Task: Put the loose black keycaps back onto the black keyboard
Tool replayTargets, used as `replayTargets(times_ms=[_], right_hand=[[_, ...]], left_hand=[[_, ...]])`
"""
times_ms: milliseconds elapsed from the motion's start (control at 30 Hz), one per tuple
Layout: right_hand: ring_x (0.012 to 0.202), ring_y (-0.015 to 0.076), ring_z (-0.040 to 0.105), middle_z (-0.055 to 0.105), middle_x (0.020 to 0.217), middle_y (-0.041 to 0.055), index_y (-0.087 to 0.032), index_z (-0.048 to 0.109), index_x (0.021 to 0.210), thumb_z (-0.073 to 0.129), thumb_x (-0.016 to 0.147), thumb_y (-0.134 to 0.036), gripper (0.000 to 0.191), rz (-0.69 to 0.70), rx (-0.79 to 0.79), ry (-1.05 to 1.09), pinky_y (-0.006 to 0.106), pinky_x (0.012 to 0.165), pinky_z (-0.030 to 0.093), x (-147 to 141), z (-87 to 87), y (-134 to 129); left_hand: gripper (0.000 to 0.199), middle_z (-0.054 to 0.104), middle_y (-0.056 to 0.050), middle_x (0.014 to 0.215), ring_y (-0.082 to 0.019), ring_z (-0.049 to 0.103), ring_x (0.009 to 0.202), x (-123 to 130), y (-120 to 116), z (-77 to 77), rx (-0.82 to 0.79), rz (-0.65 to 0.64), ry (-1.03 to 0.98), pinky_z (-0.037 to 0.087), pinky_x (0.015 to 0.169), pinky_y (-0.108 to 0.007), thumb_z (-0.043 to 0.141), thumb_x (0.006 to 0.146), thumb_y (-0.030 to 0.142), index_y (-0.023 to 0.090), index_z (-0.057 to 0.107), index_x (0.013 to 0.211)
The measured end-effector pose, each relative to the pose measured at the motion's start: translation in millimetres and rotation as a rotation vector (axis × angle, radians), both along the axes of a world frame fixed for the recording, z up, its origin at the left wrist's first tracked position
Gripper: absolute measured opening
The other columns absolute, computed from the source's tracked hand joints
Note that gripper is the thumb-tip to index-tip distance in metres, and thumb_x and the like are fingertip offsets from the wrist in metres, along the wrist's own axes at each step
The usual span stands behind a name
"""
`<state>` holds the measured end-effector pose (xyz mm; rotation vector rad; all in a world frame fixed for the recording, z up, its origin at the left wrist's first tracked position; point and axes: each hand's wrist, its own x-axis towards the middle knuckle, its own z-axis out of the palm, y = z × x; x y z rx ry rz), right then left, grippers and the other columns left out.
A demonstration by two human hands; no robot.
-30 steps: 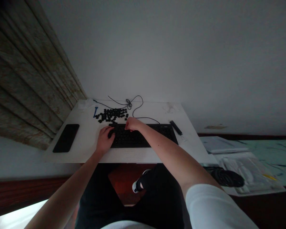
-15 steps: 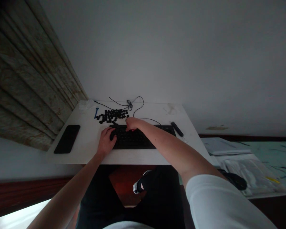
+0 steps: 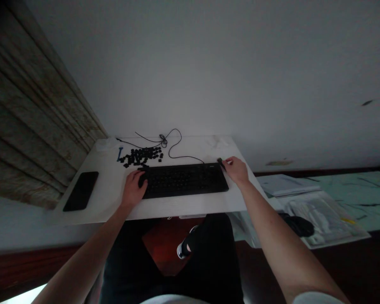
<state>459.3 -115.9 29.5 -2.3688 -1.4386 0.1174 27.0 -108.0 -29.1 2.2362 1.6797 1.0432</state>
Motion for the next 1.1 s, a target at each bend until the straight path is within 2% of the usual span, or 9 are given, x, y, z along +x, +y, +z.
replayTargets(times_ms=[100, 233, 333, 467, 533, 633, 767, 933, 1100], right_hand=[[0.09, 0.0266, 0.066, 0.07, 0.095, 0.017, -0.01, 0.069, 0.115, 0.06, 0.086, -0.047, 0.048, -0.014, -0.069, -0.054, 0.033, 0.079, 0.047, 35.5, -19.7, -29.8], [0.091, 0.0259, 0.068, 0.069, 0.1, 0.0176, -0.015, 0.071, 0.115, 0.063, 0.085, -0.045, 0.043, 0.067, -0.168, -0.057, 0.031, 0.076, 0.047, 36.8, -35.0, -45.8], [0.087, 0.0248, 0.069, 0.07, 0.101, 0.0157, -0.018, 0.074, 0.111, 0.06, 0.088, -0.041, 0.036, 0.057, -0.166, -0.046, 0.029, 0.071, 0.046, 30.1, -34.0, -44.4], [0.091, 0.0276, 0.069, 0.073, 0.097, 0.0168, -0.015, 0.077, 0.099, 0.059, 0.086, -0.033, 0.029, 0.046, -0.144, 0.024, 0.031, 0.07, 0.046, 35.7, -23.5, -37.9], [0.09, 0.0291, 0.069, 0.074, 0.093, 0.0176, -0.012, 0.077, 0.093, 0.06, 0.085, -0.033, 0.029, -0.016, -0.088, 0.136, 0.032, 0.07, 0.046, 40.9, -16.8, -34.6], [0.087, 0.0266, 0.068, 0.075, 0.093, 0.0158, -0.011, 0.075, 0.098, 0.063, 0.081, -0.04, 0.036, -0.104, 0.075, 0.517, 0.031, 0.068, 0.045, 37.2, -7.5, -29.6], [0.083, 0.0204, 0.067, 0.075, 0.095, 0.0135, -0.014, 0.071, 0.093, 0.069, 0.074, -0.05, 0.041, 0.033, 0.156, 0.97, 0.026, 0.064, 0.044, 1.0, -0.7, -20.0], [0.076, 0.0182, 0.065, 0.075, 0.087, 0.0101, -0.016, 0.069, 0.084, 0.075, 0.07, -0.049, 0.036, 0.236, 0.189, 1.119, 0.027, 0.064, 0.046, -56.0, -2.8, -0.8], [0.072, 0.0179, 0.065, 0.073, 0.079, 0.0068, -0.017, 0.068, 0.081, 0.075, 0.072, -0.044, 0.029, 0.339, 0.163, 1.099, 0.028, 0.063, 0.049, -84.0, -8.1, 19.3]], left_hand=[[0.034, 0.057, -0.013, 0.129, -0.032, 0.051, 0.124, 9.0, -4.9, 4.7, 0.047, -0.038, 0.084, 0.04, 0.11, -0.054, 0.055, 0.089, 0.024, 0.021, 0.06, 0.123], [0.031, 0.06, -0.012, 0.126, -0.029, 0.055, 0.12, 52.8, -16.1, 13.0, 0.098, -0.254, 0.183, 0.038, 0.113, -0.052, 0.05, 0.09, 0.02, 0.021, 0.062, 0.119], [0.03, 0.061, -0.011, 0.124, -0.026, 0.057, 0.118, 100.6, -21.0, 16.6, 0.082, -0.401, 0.217, 0.039, 0.113, -0.048, 0.05, 0.091, 0.021, 0.02, 0.062, 0.118], [0.031, 0.06, -0.014, 0.128, -0.028, 0.054, 0.124, 143.0, -19.4, 14.3, 0.052, -0.391, 0.252, 0.037, 0.113, -0.051, 0.051, 0.093, 0.029, 0.018, 0.061, 0.121], [0.034, 0.06, -0.015, 0.13, -0.029, 0.053, 0.126, 149.3, -18.3, 10.5, 0.05, -0.383, 0.26, 0.036, 0.113, -0.051, 0.05, 0.094, 0.032, 0.017, 0.06, 0.123], [0.036, 0.062, -0.015, 0.13, -0.029, 0.054, 0.126, 149.1, -19.1, 4.9, 0.064, -0.386, 0.248, 0.037, 0.113, -0.051, 0.049, 0.095, 0.033, 0.017, 0.059, 0.126], [0.035, 0.063, -0.014, 0.129, -0.028, 0.055, 0.126, 147.7, -21.2, 3.2, 0.084, -0.366, 0.258, 0.039, 0.112, -0.049, 0.048, 0.096, 0.032, 0.017, 0.059, 0.125], [0.034, 0.064, -0.012, 0.127, -0.026, 0.057, 0.123, 148.4, -21.2, 5.6, 0.1, -0.342, 0.297, 0.042, 0.109, -0.046, 0.047, 0.096, 0.031, 0.016, 0.06, 0.123], [0.032, 0.066, -0.012, 0.124, -0.025, 0.057, 0.121, 147.3, -20.8, 5.5, 0.104, -0.342, 0.279, 0.044, 0.107, -0.046, 0.048, 0.095, 0.028, 0.016, 0.06, 0.122]])
